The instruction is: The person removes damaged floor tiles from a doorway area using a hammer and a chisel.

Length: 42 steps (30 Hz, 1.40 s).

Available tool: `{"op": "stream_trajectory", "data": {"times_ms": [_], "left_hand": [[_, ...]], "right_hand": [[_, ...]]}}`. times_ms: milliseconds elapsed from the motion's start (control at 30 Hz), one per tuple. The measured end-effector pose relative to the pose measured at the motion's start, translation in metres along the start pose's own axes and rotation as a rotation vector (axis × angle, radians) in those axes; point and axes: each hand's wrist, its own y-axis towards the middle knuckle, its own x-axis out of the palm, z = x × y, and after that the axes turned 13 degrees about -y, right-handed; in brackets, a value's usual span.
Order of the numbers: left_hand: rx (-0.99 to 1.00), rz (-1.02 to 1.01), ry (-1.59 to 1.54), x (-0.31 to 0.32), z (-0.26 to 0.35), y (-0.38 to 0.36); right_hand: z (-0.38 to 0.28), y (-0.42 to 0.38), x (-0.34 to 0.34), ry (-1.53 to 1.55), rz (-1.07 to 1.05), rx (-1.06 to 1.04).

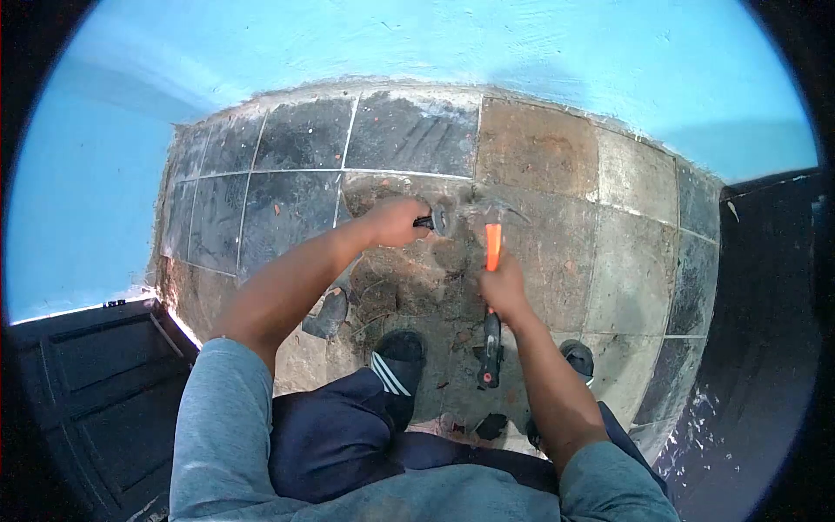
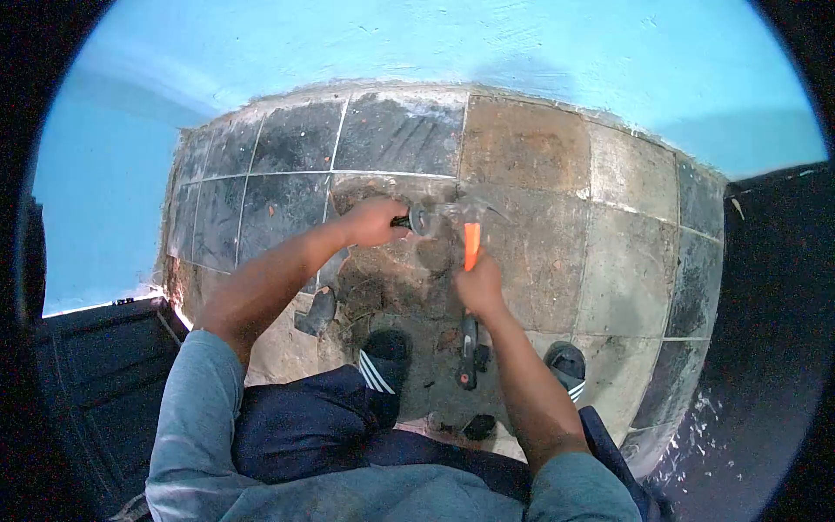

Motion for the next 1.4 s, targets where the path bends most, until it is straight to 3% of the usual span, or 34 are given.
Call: {"op": "stream_trajectory", "data": {"times_ms": [133,167,267,367,433,633,767,967,1133,1233,1367,1400], "left_hand": [[-0.023,0.019,-0.053,0.001,-0.007,-0.003],[-0.022,0.036,-0.079,0.001,-0.013,-0.002],[-0.082,0.062,-0.119,-0.002,-0.016,-0.001],[-0.125,0.090,-0.337,-0.012,-0.005,-0.005],[-0.100,0.082,-0.289,-0.006,-0.027,0.004],[-0.046,0.086,-0.496,-0.017,-0.027,0.002],[-0.238,0.259,-0.633,-0.036,-0.012,0.001],[-0.057,0.211,-0.618,-0.034,-0.040,0.013],[-0.234,0.185,-0.527,-0.040,-0.018,0.001],[-0.175,0.216,-0.455,-0.037,-0.017,0.002],[-0.055,0.260,-0.433,-0.027,-0.036,0.010],[-0.107,0.232,-0.445,-0.031,-0.030,0.009]], "right_hand": [[0.035,0.018,-0.012,0.380,-0.279,0.248],[0.044,0.019,-0.011,0.671,-0.325,0.255],[0.042,0.003,-0.010,0.988,-0.426,0.428],[0.045,-0.016,0.018,1.093,-0.523,0.546],[0.051,-0.031,0.047,1.201,-0.540,0.573],[0.027,-0.080,0.078,1.194,-0.699,0.699],[0.023,-0.077,0.077,1.209,-0.703,0.692],[0.027,-0.075,0.084,1.188,-0.671,0.697],[0.018,-0.072,0.080,1.274,-0.627,0.710],[0.002,-0.059,0.063,1.257,-0.402,0.653],[-0.005,-0.039,0.045,1.152,-0.276,0.561],[-0.007,-0.035,0.039,1.088,-0.216,0.530]]}}
